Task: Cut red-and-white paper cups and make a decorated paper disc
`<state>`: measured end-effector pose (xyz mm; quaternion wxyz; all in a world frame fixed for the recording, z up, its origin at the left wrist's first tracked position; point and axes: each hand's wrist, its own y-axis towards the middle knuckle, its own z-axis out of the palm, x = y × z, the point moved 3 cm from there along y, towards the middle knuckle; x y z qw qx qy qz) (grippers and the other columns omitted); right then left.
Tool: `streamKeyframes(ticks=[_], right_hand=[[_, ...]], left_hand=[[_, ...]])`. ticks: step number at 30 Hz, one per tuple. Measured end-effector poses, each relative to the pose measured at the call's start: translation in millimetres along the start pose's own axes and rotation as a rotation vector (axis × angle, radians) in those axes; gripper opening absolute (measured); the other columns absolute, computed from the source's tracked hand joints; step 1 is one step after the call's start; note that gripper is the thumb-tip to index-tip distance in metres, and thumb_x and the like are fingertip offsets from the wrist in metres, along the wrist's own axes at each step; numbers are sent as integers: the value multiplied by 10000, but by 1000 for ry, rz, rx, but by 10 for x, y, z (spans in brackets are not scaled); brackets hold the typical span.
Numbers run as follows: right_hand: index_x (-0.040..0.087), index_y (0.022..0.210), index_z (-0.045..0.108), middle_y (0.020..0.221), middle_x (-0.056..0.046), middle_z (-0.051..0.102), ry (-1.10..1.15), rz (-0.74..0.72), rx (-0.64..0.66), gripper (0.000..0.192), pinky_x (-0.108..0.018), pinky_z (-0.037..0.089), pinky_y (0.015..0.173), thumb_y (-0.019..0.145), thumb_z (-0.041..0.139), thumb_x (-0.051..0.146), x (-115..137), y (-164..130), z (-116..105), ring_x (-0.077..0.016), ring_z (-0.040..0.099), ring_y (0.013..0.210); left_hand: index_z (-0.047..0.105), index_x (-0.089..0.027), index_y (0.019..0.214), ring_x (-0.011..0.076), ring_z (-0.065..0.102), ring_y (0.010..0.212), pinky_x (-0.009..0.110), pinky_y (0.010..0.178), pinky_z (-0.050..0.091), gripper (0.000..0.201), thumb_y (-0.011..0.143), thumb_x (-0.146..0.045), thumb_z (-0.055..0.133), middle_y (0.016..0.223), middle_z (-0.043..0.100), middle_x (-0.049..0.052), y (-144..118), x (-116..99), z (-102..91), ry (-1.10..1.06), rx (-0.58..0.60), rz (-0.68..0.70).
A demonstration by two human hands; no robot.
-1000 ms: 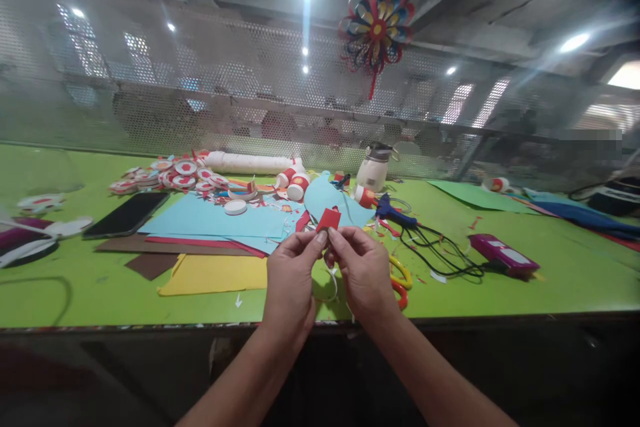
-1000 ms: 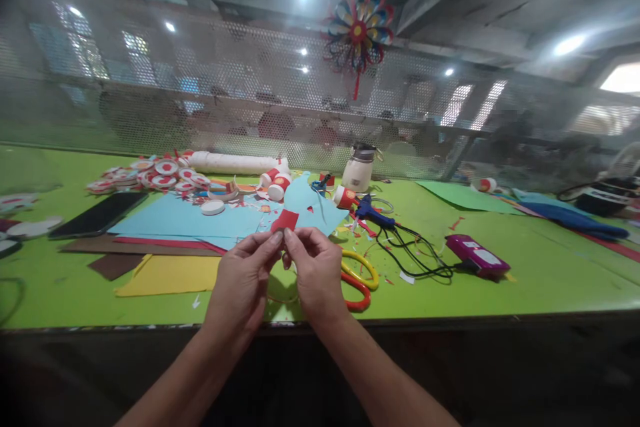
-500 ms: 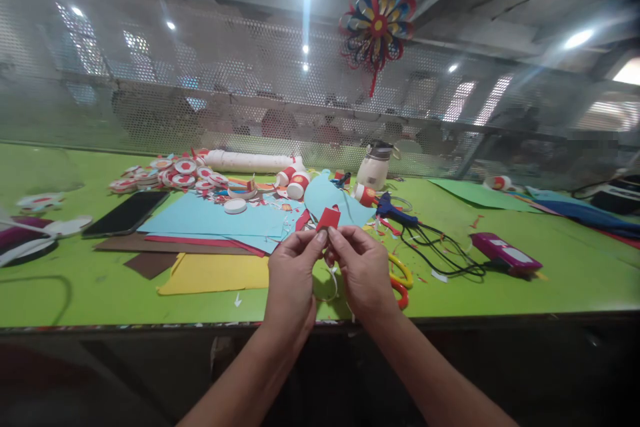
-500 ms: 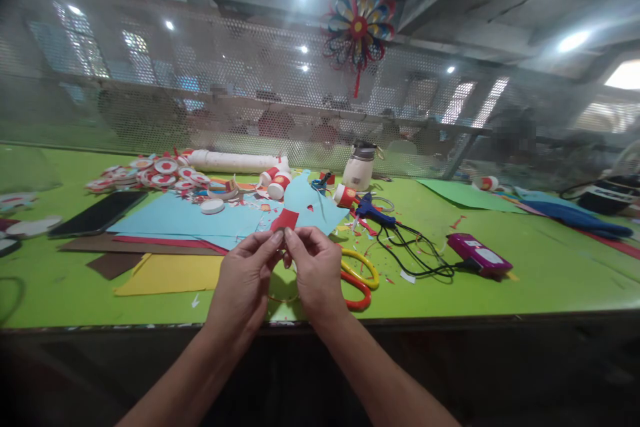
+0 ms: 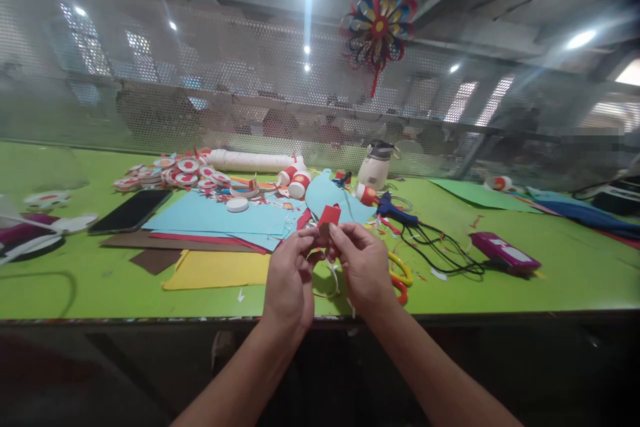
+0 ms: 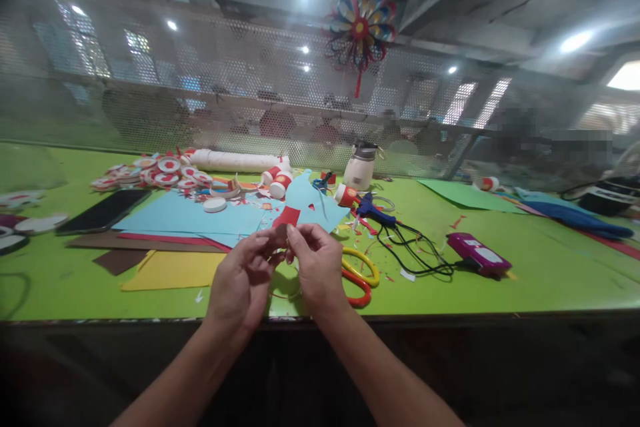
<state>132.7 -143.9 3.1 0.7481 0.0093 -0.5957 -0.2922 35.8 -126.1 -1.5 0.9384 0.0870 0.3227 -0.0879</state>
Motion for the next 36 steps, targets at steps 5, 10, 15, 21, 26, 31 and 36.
streamKeyframes(ticks=[5,10,15,21,26,31,36], right_hand=[[151,729,624,578,32,562,6,-1,27,186,-223,382,509,760,694,320,3,2,21,-80,474,507],[150,734,626,618,23,582,7,-1,37,184,-230,396,527,758,697,319,-12,-14,21,-85,484,529],[154,719,614,607,30,570,7,22,25,202,-227,398,524,737,710,330,3,-29,31,-85,482,523],[154,717,608,599,28,568,-33,39,15,221,-230,403,516,733,705,352,30,-39,32,-89,484,516],[150,717,612,604,28,574,-33,35,16,219,-223,395,512,738,702,349,26,-34,28,-83,480,515],[159,730,613,608,33,559,-28,28,33,237,-234,398,534,750,687,383,62,9,67,-91,477,529],[169,845,628,697,-7,581,-364,-48,97,295,-277,438,599,847,546,451,197,95,-179,-135,520,604]], left_hand=[[657,-122,760,120,584,711,247,682,442,113,680,-194,693,772,663,32,1,-12,20,29,23,-12],[652,-122,736,116,584,670,245,671,443,159,645,-206,751,710,657,18,4,0,11,122,-22,-8],[654,-123,734,101,565,651,232,657,432,170,646,-225,758,695,648,9,9,6,2,163,-26,22],[651,-127,746,89,544,639,220,643,416,183,660,-253,752,703,647,7,2,25,-9,210,-39,44],[640,-129,748,93,544,648,223,650,417,199,658,-266,752,705,644,4,17,28,-4,223,-35,61],[648,-125,761,90,544,659,220,661,408,214,649,-271,759,709,647,4,68,-4,11,258,-29,45],[642,-137,717,83,521,609,216,612,376,219,627,-289,770,669,626,-11,171,-202,31,318,-11,28]])
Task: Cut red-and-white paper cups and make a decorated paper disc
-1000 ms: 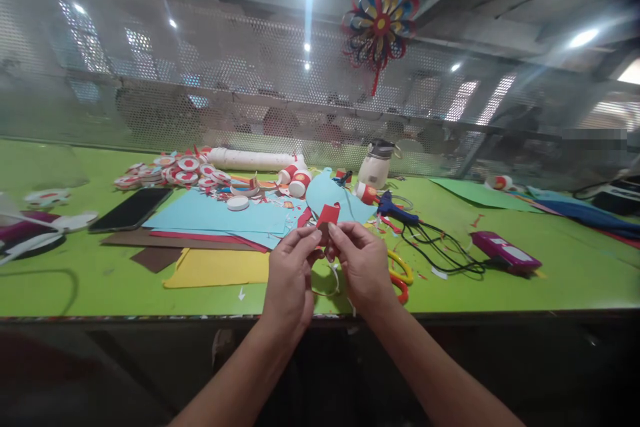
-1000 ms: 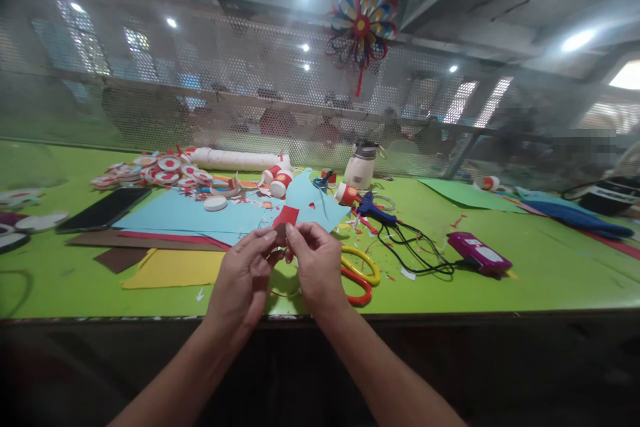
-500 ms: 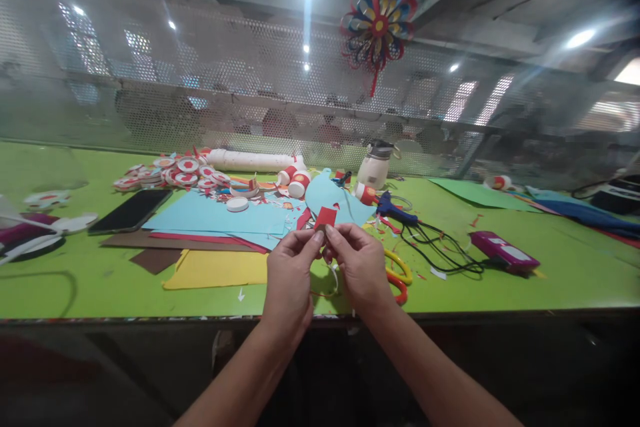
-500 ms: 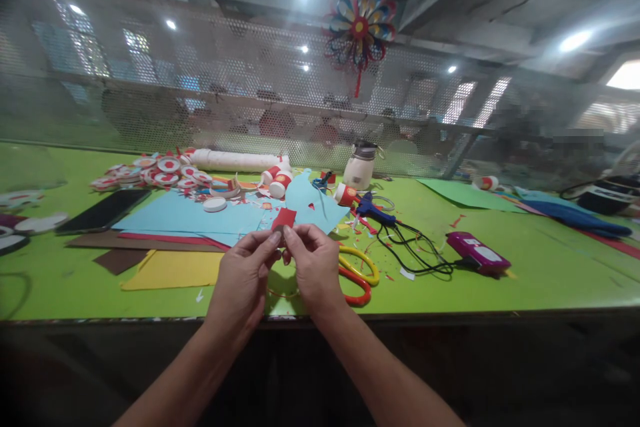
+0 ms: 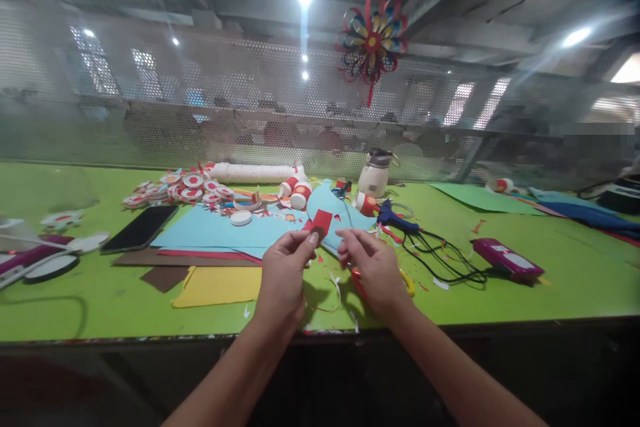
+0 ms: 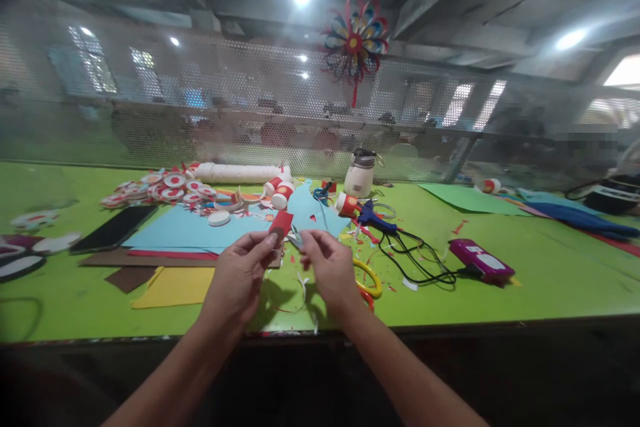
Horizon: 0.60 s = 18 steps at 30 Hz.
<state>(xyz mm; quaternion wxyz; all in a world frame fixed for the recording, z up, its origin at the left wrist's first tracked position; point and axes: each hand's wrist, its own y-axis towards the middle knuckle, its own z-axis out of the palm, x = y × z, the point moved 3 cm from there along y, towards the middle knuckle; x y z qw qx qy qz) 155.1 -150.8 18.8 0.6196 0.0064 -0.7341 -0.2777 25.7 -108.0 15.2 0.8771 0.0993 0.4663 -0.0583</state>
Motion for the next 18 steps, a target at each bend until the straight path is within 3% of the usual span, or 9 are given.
streamKeyframes(ticks=[2,4,7,10,12,15,18], right_hand=[[168,875,640,790,-54,614,-397,-110,50,285,-310,443,659,865,517,425,-41,7,-242,-176,555,700],[163,848,655,816,-93,602,-822,-204,209,261,-356,432,721,862,511,380,-124,5,-461,-216,553,761],[166,998,661,883,-127,594,-1159,-211,472,290,-379,430,732,847,505,359,-226,5,-697,-247,560,796],[235,1228,555,972,-107,613,-1197,-171,649,417,-344,428,754,814,501,236,-195,37,-733,-235,579,854],[272,1281,508,990,-93,630,-1199,-110,708,539,-320,427,732,752,525,170,-157,89,-674,-233,595,864],[255,1293,507,1018,-110,644,-1226,33,781,652,-321,432,696,653,580,149,-169,198,-575,-265,612,876],[241,1201,578,1008,-121,663,-1213,108,768,558,-329,436,691,647,592,176,-225,316,-555,-279,617,875]], left_hand=[[638,-140,708,85,526,625,216,617,372,217,619,-284,772,682,626,-9,66,-111,-37,22,-4,7],[633,-139,699,90,536,655,217,635,377,223,602,-277,780,706,633,-2,144,-211,-71,21,-7,4],[630,-137,698,104,552,681,228,657,392,258,560,-274,800,726,642,11,273,-307,-104,10,-7,-35],[637,-138,694,108,559,692,237,679,411,251,565,-281,798,737,643,16,394,-357,-116,19,5,-42],[638,-136,684,115,566,722,243,699,424,238,571,-274,796,758,647,24,455,-381,-121,17,5,-40],[628,-126,656,140,583,768,267,718,446,248,532,-234,814,765,648,39,511,-409,-142,-23,-31,-53],[626,-117,652,148,593,785,275,720,461,248,519,-200,818,756,647,40,540,-424,-174,-68,-66,-70]])
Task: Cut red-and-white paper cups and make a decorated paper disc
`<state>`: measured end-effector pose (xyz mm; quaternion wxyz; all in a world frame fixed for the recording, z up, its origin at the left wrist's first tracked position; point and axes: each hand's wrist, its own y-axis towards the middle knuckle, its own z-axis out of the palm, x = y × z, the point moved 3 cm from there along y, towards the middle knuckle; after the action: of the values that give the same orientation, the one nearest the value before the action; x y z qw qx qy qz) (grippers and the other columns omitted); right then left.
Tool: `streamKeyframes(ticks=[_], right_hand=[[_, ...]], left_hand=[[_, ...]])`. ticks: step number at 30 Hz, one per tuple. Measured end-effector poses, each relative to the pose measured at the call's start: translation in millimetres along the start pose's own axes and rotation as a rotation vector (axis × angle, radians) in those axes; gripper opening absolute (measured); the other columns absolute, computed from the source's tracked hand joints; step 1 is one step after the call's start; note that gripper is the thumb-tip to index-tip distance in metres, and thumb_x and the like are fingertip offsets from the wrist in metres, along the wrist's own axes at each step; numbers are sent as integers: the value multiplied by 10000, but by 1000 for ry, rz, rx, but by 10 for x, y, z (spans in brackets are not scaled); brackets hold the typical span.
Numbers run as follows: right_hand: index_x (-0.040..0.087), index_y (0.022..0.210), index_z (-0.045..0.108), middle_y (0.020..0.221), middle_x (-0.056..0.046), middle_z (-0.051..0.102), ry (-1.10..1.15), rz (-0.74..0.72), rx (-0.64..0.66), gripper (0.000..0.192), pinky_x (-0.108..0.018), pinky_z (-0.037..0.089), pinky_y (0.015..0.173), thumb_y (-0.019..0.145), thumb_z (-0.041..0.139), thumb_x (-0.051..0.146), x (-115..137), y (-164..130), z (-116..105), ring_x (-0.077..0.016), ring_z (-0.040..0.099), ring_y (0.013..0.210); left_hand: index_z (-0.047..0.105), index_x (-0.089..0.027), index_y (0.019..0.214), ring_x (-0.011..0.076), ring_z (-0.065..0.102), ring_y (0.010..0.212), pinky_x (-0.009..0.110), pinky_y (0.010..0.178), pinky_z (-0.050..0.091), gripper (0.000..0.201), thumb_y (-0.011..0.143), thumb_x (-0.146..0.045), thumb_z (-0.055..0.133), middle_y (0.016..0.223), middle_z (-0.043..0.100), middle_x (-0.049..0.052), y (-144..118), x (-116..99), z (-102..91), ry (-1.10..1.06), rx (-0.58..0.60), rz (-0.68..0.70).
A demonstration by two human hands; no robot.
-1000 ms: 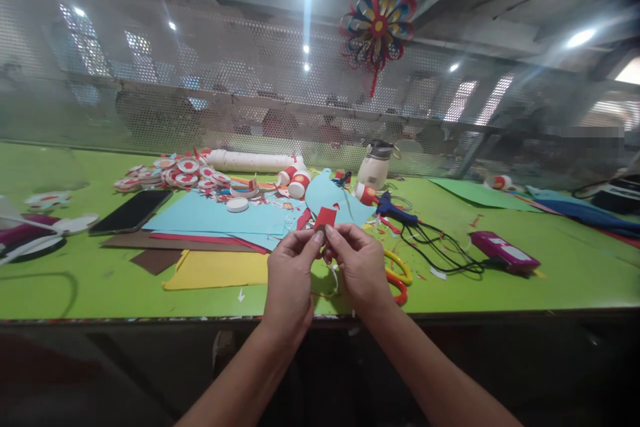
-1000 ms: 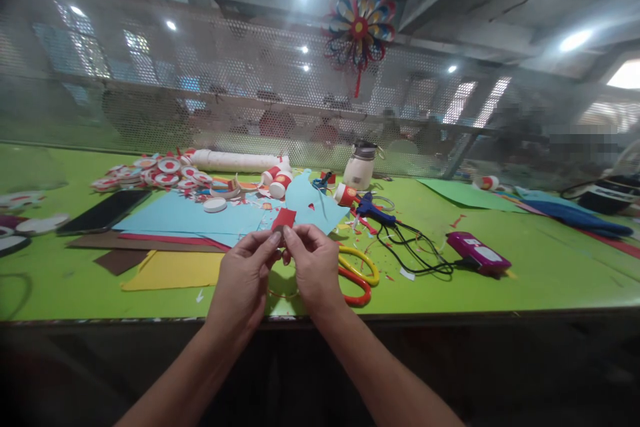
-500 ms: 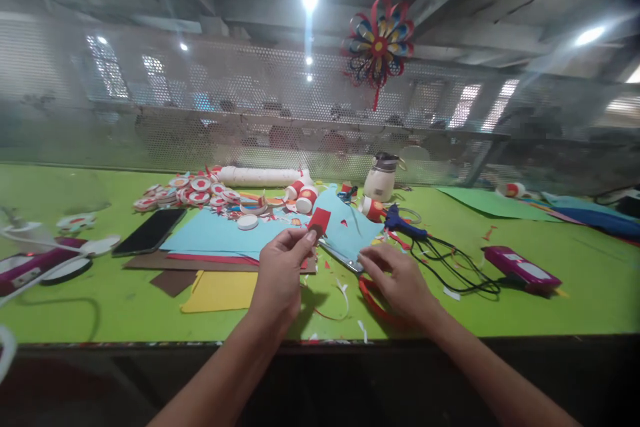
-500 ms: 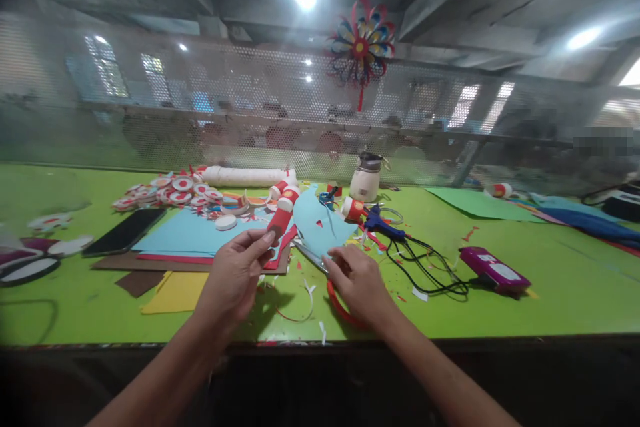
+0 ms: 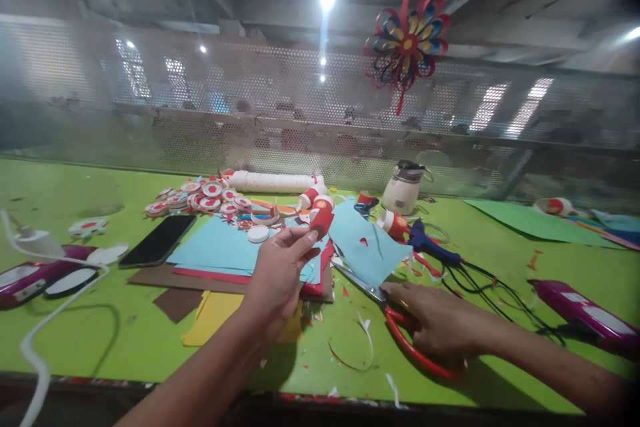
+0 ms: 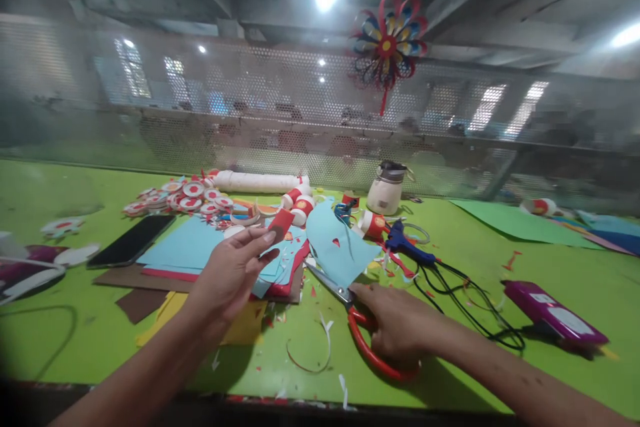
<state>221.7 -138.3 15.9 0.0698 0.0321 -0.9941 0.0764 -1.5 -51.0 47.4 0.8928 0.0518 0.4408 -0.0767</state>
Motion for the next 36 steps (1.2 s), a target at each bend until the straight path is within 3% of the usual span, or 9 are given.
streamKeyframes(ticks=[5,8,10,14,19,24,30,36], right_hand=[[275,991,681,843,-90,700,181,66,-123,290,-336,450,641,737,543,302,-121,-59,-54,-263,629,753],[323,960,716,860,-115,707,478,23,-217,296,-342,464,622,686,618,377,-51,-235,-29,-259,646,737],[327,918,731,754,-133,689,687,111,-379,260,-339,454,561,747,571,441,15,-329,8,-224,639,626],[269,884,735,634,-108,642,935,23,-341,364,-316,460,496,837,463,505,307,-288,127,-200,615,550],[280,959,670,642,-31,621,913,-40,-419,304,-278,452,476,752,604,492,611,-154,148,-169,559,516],[273,980,639,607,-4,582,849,-87,-504,305,-261,420,496,790,551,494,818,-135,132,-162,520,528],[270,944,658,551,-12,548,767,-149,-590,334,-270,402,463,822,493,533,897,-174,46,-177,491,490],[218,965,616,541,19,506,687,-178,-554,360,-234,401,464,862,448,520,903,-186,46,-142,470,466]], left_hand=[[639,-111,658,135,603,767,296,774,479,211,543,-173,804,758,665,43,53,2,-58,-53,-14,-7],[646,-110,665,144,616,780,330,842,485,194,560,-173,796,773,679,52,74,-5,-75,-79,-16,6],[646,-110,662,147,623,791,352,888,483,177,575,-168,789,777,684,54,75,-15,-71,-94,-9,28],[640,-111,654,141,631,767,395,925,485,143,601,-142,769,747,685,41,53,-20,-50,-144,3,65],[626,-113,654,152,653,784,388,941,482,141,605,-112,758,753,695,44,14,-12,-40,-188,-35,63],[629,-119,686,199,679,847,382,948,479,136,627,-141,750,775,708,62,-57,7,-2,-193,-47,59],[639,-111,740,212,679,888,374,957,475,123,657,-135,726,825,722,87,-125,56,72,-235,-36,67],[623,-91,782,191,676,898,354,961,469,93,722,-132,682,880,720,114,-151,63,122,-251,-22,60]])
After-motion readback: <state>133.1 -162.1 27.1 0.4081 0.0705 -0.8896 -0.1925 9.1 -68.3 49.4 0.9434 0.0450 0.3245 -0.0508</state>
